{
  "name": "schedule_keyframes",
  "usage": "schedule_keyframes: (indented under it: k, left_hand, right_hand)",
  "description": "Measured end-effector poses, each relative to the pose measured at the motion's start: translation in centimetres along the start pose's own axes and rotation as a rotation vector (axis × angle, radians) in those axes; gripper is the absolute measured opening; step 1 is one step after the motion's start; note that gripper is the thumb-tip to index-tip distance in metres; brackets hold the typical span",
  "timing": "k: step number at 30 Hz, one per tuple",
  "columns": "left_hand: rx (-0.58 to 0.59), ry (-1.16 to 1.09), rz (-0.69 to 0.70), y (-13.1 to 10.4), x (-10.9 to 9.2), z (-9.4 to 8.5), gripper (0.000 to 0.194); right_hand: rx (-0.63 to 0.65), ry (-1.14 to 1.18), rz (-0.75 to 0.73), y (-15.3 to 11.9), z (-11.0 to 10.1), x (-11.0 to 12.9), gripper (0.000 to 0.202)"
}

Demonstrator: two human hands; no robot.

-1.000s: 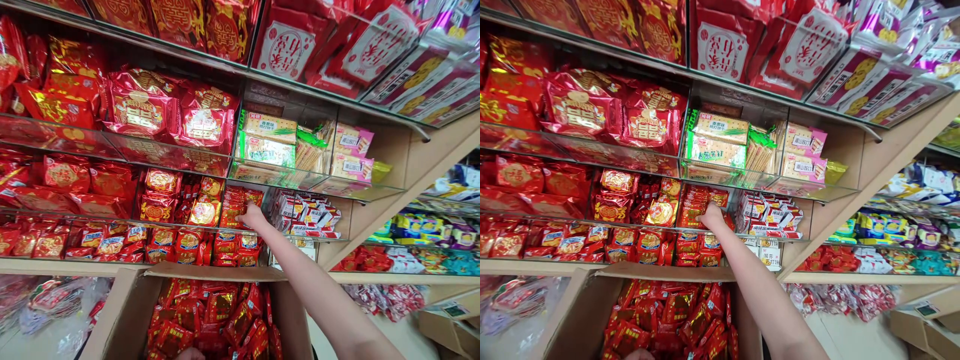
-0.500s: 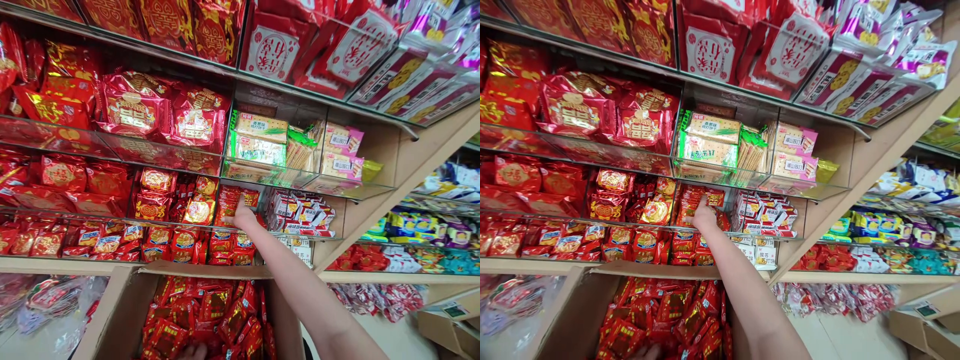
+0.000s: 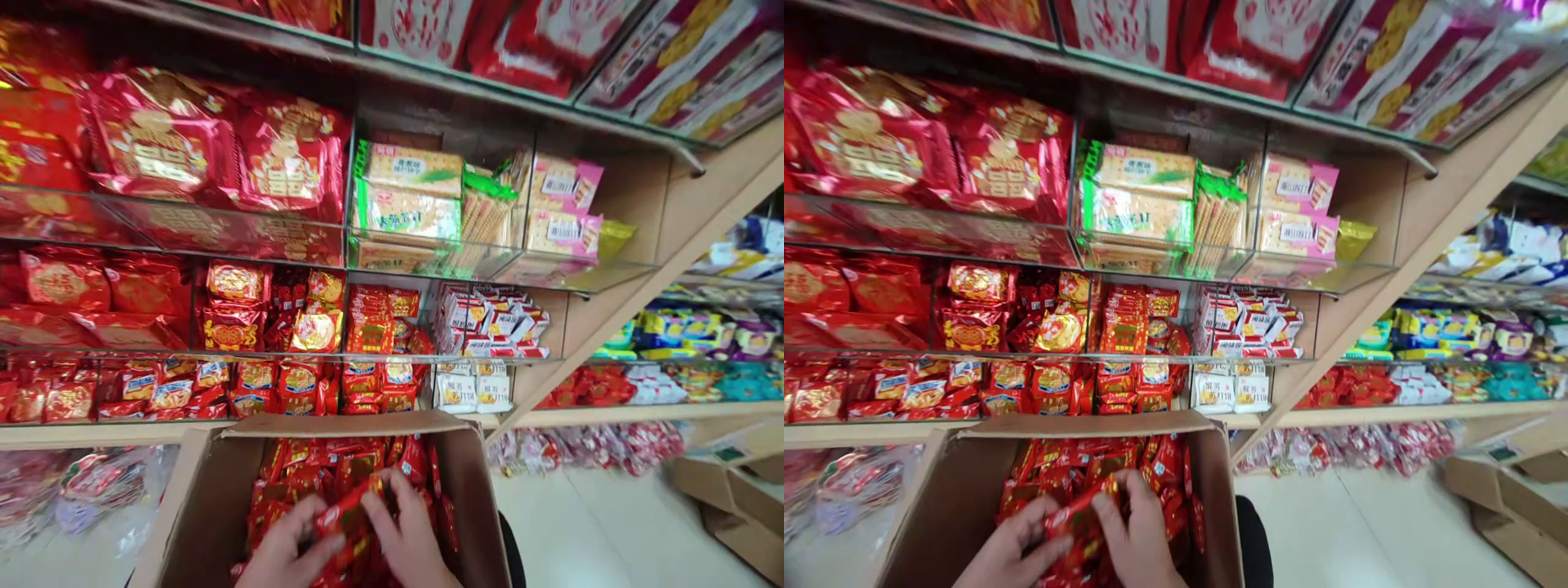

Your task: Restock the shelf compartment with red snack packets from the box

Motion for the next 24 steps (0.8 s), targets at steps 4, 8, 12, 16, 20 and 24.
schedule_keyframes:
  k: [4, 8, 12, 16, 20, 24]
  left_hand:
    - [-0.006, -0.283, 0.061, 1.8, -3.3, 2.1, 0.028]
    - [-0.142, -0.291, 0.141, 2.4, -4.4, 2.7, 0.025]
    - [-0.267, -0.296, 0.186, 1.8, -5.7, 2.8, 0.032]
    - [-0.382, -0.377, 0.239, 1.3, -6.8, 2.4, 0.037]
    - [-0.381, -0.474, 0.243, 1.4, -6.3, 2.1, 0.032]
    - [-0.383, -0.64, 0.215, 1.3, -5.9, 2.2, 0.028]
  right_hand:
    - [-0.173, 0.254, 0.198, 0.7, -0.7, -1.8, 0.029]
    - [-0.213, 0.348, 0.185, 2.1, -2.7, -0.9, 0.032]
    - [-0.187, 0.334, 0.162, 2.2, -3.0, 0.0, 0.03]
    - [-0.245, 0.184, 0.113, 1.8, -3.1, 0.8, 0.031]
    - [-0.293, 0.135, 0.092, 1.6, -3.4, 1.3, 0.028]
    - [-0.396, 0.044, 0.097, 1.0, -4.1, 1.6, 0.027]
Point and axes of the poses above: each hand's wrist, its own y-axis towards the middle knuckle, its own z-axis out of the palm, x = y × z, the point moved 7 cm from there along y, towards the middle knuckle, and after that the axes turned 15 degrees about -y, right-handed, at the moved point
